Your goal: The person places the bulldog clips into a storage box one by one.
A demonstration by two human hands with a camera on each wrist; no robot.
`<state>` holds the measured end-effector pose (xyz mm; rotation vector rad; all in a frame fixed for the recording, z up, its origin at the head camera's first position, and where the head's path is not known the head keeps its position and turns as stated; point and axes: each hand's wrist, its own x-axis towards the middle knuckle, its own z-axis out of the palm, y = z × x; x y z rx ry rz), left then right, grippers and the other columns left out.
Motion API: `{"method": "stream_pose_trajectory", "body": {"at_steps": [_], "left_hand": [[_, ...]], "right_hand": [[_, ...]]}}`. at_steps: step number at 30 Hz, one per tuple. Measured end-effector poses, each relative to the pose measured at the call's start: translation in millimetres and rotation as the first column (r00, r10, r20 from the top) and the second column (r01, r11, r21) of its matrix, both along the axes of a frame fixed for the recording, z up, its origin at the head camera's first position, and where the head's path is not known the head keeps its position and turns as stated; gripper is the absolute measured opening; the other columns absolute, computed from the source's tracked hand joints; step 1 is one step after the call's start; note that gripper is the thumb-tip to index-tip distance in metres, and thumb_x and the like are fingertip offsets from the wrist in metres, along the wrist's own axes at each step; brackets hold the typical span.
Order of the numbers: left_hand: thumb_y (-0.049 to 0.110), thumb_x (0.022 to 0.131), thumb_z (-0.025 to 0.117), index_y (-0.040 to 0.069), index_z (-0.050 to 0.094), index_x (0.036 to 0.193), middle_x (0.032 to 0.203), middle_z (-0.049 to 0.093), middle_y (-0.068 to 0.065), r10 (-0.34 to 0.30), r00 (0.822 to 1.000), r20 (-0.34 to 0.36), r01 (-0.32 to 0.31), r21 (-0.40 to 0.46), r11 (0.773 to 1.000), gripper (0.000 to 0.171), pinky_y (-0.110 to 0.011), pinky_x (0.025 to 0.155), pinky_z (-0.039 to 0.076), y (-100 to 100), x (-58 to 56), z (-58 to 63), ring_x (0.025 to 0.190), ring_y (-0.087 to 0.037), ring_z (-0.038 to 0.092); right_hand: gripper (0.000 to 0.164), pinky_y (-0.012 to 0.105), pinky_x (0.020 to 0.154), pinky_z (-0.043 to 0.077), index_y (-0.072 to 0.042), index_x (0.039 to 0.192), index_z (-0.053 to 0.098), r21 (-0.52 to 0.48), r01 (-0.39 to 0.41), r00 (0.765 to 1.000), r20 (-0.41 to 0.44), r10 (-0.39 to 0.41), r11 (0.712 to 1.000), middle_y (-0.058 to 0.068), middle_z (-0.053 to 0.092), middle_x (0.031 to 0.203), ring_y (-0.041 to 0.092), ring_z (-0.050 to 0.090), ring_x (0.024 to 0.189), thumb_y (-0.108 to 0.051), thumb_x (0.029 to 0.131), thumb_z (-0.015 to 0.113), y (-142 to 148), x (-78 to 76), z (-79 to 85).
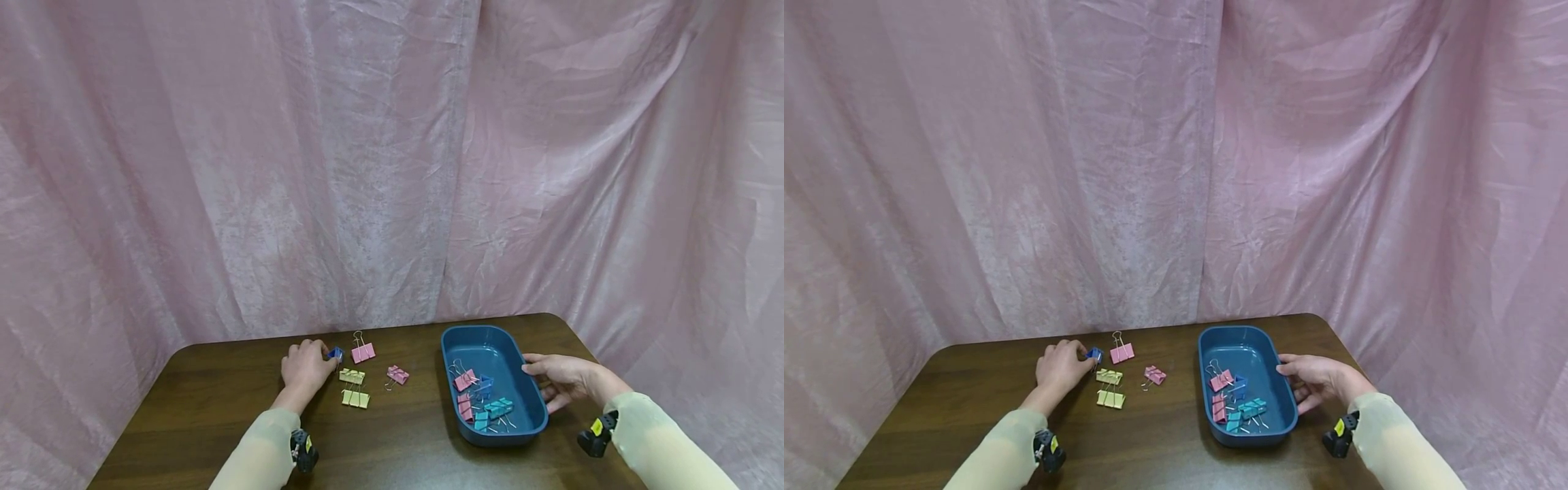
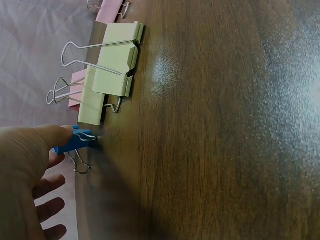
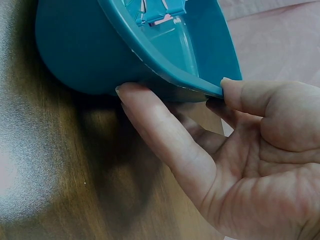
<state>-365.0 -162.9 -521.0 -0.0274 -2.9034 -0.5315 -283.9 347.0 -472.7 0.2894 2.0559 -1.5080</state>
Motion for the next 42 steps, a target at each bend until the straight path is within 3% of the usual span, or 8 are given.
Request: {"method": "stream_pose_trajectory", "body": {"at_steps": [24,31,42], "left_hand": [[0.036,0.087,0.08,0.012,0.074,0.099,0.109,0.065,-0.012,0.003,1.0,-0.008,-0.003,0.01,1.0,0.028,-0.058,0.088,0.044,-7,-0.2,0.7,0.109,-0.04,0.055],[0.037,0.087,0.08,0.012,0.075,0.102,0.114,0.065,-0.013,0.001,1.0,-0.009,-0.001,0.0,1.0,0.03,-0.059,0.089,0.044,-14,-0.5,0.6,0.111,-0.041,0.055],[0.036,0.087,0.08,0.012,0.076,0.102,0.116,0.065,-0.014,0.004,1.0,-0.025,-0.004,0.005,1.0,0.029,-0.06,0.089,0.044,-24,1.6,7.8,0.111,-0.043,0.055]], "right_hand": [[0.061,0.053,0.07,0.06,-0.005,0.161,0.02,0.003,-0.013,0.999,-0.031,0.013,1.0,0.023,0.065,0.123,0.042,0.072,0.095,-0.023,0.109,0.047,1,1.2,-0.4],[0.06,0.052,0.071,0.06,-0.007,0.161,0.02,-0.012,-0.018,1.0,-0.003,0.018,1.0,0.023,0.065,0.124,0.043,0.071,0.098,-0.023,0.11,0.046,1,0.3,0.8],[0.06,0.053,0.072,0.06,-0.007,0.161,0.02,-0.015,-0.015,1.0,-0.009,0.014,1.0,0.021,0.066,0.122,0.043,0.071,0.097,-0.023,0.11,0.047,0,0.7,1.4]]}}
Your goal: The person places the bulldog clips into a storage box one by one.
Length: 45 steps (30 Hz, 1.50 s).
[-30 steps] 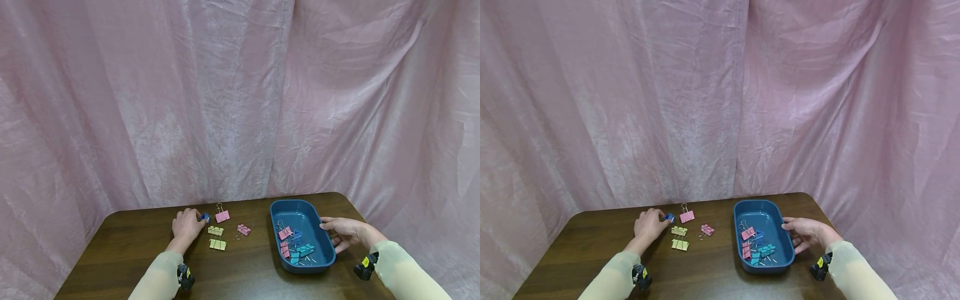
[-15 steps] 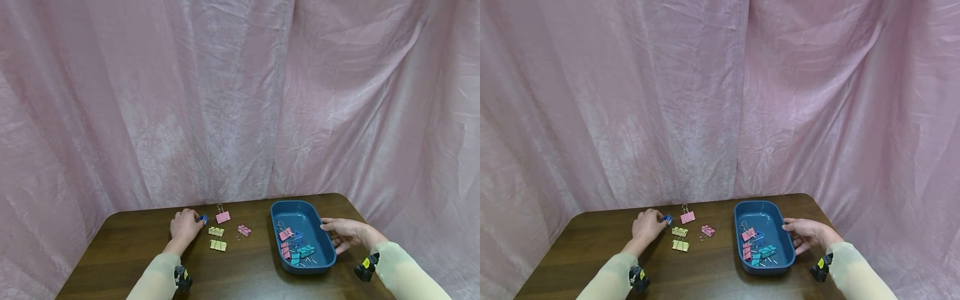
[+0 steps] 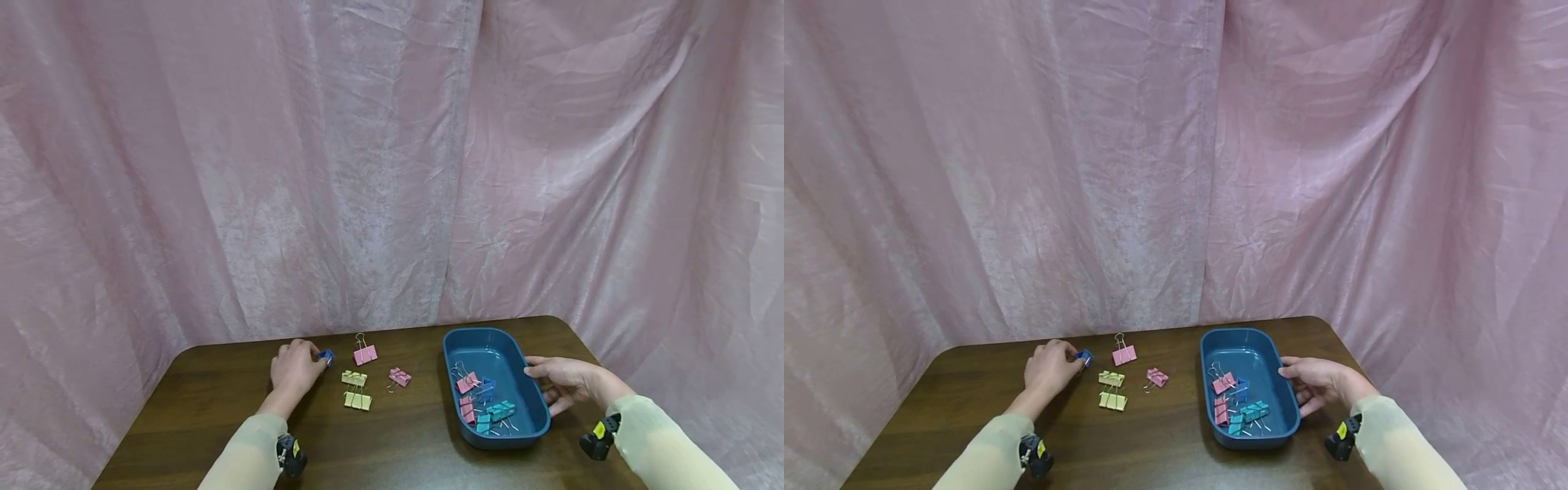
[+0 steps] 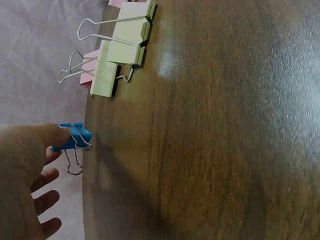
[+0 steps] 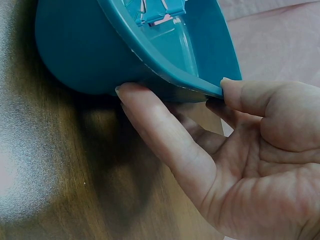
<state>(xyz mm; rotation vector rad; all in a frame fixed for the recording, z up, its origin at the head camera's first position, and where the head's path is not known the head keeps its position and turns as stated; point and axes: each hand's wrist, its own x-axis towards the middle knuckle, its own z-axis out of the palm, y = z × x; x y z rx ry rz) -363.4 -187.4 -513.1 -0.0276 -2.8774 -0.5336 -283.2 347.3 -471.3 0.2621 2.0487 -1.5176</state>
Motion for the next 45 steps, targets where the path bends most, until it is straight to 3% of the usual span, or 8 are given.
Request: {"method": "stream_pose_trajectory", "body": {"at_steps": [11,22,45], "left_hand": [[0.036,0.086,0.079,0.011,0.074,0.104,0.105,0.065,-0.011,-0.016,0.999,-0.039,0.016,0.017,1.0,0.03,-0.056,0.084,0.044,-9,2.7,9.2,0.108,-0.042,0.055],[0.036,0.087,0.079,0.012,0.074,0.104,0.107,0.066,-0.009,-0.029,0.998,-0.049,0.031,0.036,0.999,0.03,-0.053,0.082,0.044,-11,3.5,20.8,0.103,-0.038,0.056],[0.037,0.085,0.081,0.012,0.074,0.102,0.12,0.067,-0.012,-0.077,0.984,-0.162,0.09,0.071,0.993,0.03,-0.057,0.087,0.045,-9,14.5,42.1,0.108,-0.041,0.058]], "right_hand": [[0.059,0.055,0.073,0.06,-0.005,0.161,0.02,-0.02,-0.018,1.0,-0.016,0.018,1.0,0.024,0.067,0.121,0.044,0.071,0.098,-0.021,0.11,0.045,1,-0.1,-2.0],[0.059,0.055,0.072,0.06,-0.005,0.161,0.021,-0.004,-0.006,1.0,-0.01,0.006,1.0,0.023,0.067,0.121,0.044,0.071,0.097,-0.021,0.11,0.045,0,-0.2,-1.7],[0.059,0.056,0.072,0.06,-0.005,0.161,0.02,-0.014,0.004,1.0,-0.002,-0.004,1.0,0.023,0.067,0.119,0.044,0.072,0.097,-0.02,0.11,0.045,-1,-0.9,-1.6]]}}
